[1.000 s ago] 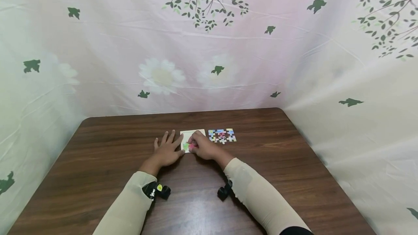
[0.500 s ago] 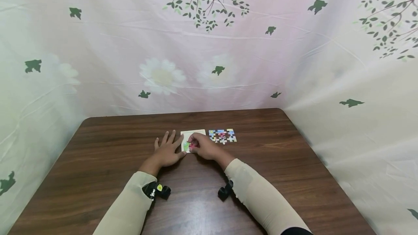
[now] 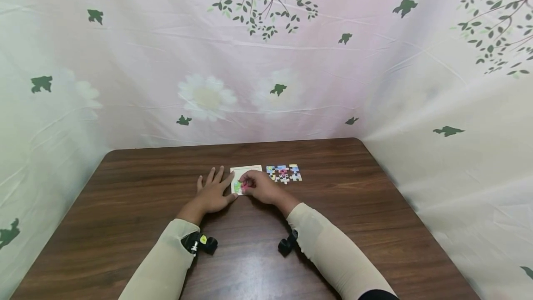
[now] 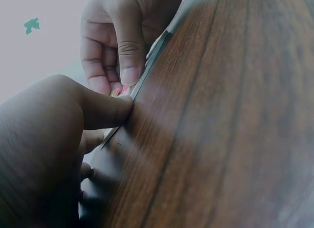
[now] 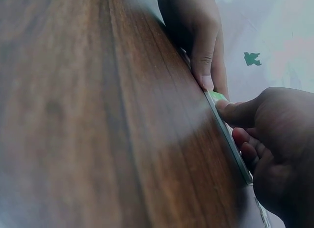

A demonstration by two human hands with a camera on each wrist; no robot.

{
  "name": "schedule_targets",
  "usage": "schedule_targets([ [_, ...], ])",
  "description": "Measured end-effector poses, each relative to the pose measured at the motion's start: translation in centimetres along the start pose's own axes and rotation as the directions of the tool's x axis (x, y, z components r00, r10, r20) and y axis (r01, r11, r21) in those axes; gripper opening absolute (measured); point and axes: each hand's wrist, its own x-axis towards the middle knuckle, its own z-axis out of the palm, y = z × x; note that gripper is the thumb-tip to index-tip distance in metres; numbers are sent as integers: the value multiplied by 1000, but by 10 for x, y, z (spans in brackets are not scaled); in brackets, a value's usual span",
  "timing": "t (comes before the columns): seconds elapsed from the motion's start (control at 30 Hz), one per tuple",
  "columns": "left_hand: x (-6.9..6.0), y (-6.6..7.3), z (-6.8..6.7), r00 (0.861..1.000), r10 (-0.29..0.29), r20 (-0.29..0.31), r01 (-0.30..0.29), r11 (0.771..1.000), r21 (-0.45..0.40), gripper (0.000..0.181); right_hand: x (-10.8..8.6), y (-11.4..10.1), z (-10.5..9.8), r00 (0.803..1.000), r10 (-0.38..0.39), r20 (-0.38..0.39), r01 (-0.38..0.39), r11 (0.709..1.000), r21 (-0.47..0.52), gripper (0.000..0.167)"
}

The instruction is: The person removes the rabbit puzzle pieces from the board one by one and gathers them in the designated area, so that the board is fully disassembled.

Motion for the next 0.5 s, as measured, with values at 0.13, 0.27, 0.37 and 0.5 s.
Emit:
schedule_targets([
  [0.13, 0, 0, -1, 1000, 3, -3, -3, 1000, -9, 81, -1, 1, 0, 1000, -24, -2, 23, 999, -30, 14],
  [0.27, 0, 0, -1, 1000, 1, -3, -1, 1000, -10, 80, -1, 1, 1, 999, -40, -7, 40, 998, -50, 14],
  [0.37, -1, 0, -2, 1000, -2, 9, 2, 1000, -9, 80, -1, 1, 0, 999, -53, -11, 52, 997, -56, 14],
  [0.5, -3, 4, -7, 1000, -3, 21, 3, 1000, -4, 81, -3, 3, -3, 995, -89, -35, 86, 994, -67, 15],
])
